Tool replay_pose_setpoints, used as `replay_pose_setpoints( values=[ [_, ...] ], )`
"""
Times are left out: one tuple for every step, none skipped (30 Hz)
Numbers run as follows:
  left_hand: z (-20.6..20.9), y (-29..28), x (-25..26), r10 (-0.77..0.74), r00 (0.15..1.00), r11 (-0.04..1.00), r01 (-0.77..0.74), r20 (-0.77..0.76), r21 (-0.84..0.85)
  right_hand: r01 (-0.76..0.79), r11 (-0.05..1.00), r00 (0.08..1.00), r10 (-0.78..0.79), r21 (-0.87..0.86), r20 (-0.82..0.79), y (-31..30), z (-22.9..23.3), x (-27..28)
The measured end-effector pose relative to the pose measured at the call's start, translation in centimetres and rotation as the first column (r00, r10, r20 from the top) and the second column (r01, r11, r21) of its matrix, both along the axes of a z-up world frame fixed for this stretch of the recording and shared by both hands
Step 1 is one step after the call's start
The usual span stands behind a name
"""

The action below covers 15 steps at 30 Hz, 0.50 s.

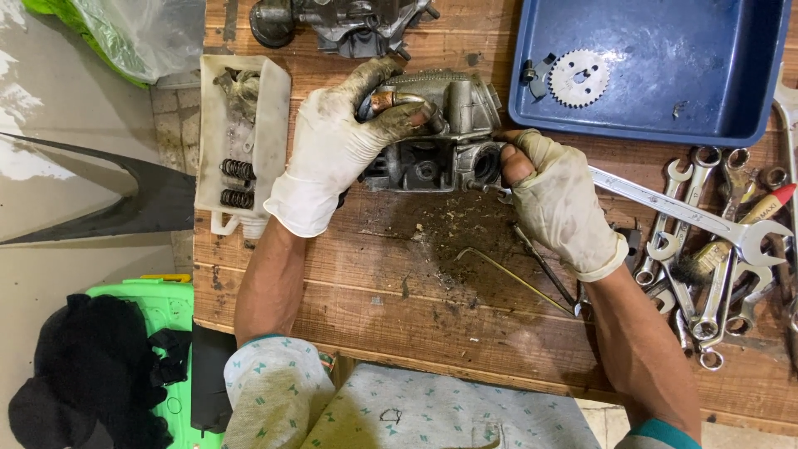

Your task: The person uses a hex key to loosen and remove bolts from a metallic engine block on a wooden workbench. They then separate the engine casing into two halves and place one half on the table.

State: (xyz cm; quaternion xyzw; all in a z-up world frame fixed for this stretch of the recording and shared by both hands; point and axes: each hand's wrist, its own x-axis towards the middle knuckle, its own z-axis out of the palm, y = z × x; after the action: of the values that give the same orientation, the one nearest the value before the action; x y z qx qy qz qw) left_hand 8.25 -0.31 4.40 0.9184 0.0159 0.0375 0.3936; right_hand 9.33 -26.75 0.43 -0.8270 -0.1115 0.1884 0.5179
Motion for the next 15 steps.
replay_pose_setpoints(
  values=[
    [0.08,-0.06,-0.02,0.010,1.000,1.000,-0.010,-0.011,-0.010,-0.032,0.999,0.998,0.032,-0.006,0.056,-0.11,-0.04,0.03],
    [0.16,-0.13,-0.03,0.019,1.000,1.000,-0.020,-0.023,-0.020,-0.064,0.998,0.992,0.065,-0.013,0.111,-0.22,-0.08,0.06],
    [0.11,-0.13,-0.03,0.019,1.000,1.000,-0.019,-0.023,-0.019,-0.063,0.998,0.992,0.064,-0.013,0.111,-0.24,-0.31,0.06],
    [0.05,-0.12,-0.04,0.015,1.000,1.000,-0.015,-0.017,-0.024,-0.052,0.999,0.994,0.051,0.013,0.093,-0.26,-0.53,0.05],
    [0.01,-0.10,-0.04,0.011,1.000,1.000,-0.011,-0.013,-0.028,-0.042,0.998,0.996,0.039,0.038,0.075,-0.27,-0.75,0.06],
    [-0.06,-0.10,-0.01,0.010,1.000,1.000,-0.011,-0.013,-0.027,-0.041,0.998,0.996,0.038,0.038,0.075,-0.28,-0.68,0.10],
    [-0.14,-0.11,0.01,0.021,0.999,0.999,-0.022,-0.024,-0.040,-0.066,0.997,0.991,0.062,0.029,0.122,-0.30,-0.63,0.13],
    [-0.22,-0.12,0.02,0.031,0.999,0.998,-0.033,-0.035,-0.051,-0.090,0.996,0.982,0.085,0.019,0.168,-0.32,-0.58,0.15],
    [-0.18,-0.12,0.03,0.031,0.999,0.998,-0.032,-0.035,-0.051,-0.089,0.996,0.982,0.085,0.019,0.168,-0.33,-0.64,0.16],
    [-0.14,-0.12,0.05,0.034,0.998,0.998,-0.037,-0.047,-0.050,-0.085,0.996,0.982,0.082,0.007,0.170,-0.33,-0.70,0.17],
    [-0.12,-0.13,0.05,0.039,0.998,0.998,-0.042,-0.058,-0.048,-0.081,0.997,0.982,0.080,-0.006,0.173,-0.34,-0.78,0.18],
    [-0.12,-0.16,0.05,0.039,0.997,0.998,-0.042,-0.059,-0.048,-0.081,0.997,0.982,0.081,-0.006,0.172,-0.34,-0.65,0.18],
    [-0.10,-0.17,0.03,0.038,0.997,0.997,-0.042,-0.061,-0.067,-0.073,0.997,0.986,0.075,-0.015,0.150,-0.31,-0.53,0.16],
    [-0.07,-0.17,0.01,0.037,0.997,0.996,-0.042,-0.063,-0.085,-0.066,0.998,0.989,0.069,-0.024,0.128,-0.28,-0.40,0.13],
    [-0.17,-0.07,0.05,0.037,0.997,0.995,-0.042,-0.062,-0.085,-0.066,0.998,0.989,0.069,-0.024,0.129,-0.31,-0.58,0.16]
  ],
)
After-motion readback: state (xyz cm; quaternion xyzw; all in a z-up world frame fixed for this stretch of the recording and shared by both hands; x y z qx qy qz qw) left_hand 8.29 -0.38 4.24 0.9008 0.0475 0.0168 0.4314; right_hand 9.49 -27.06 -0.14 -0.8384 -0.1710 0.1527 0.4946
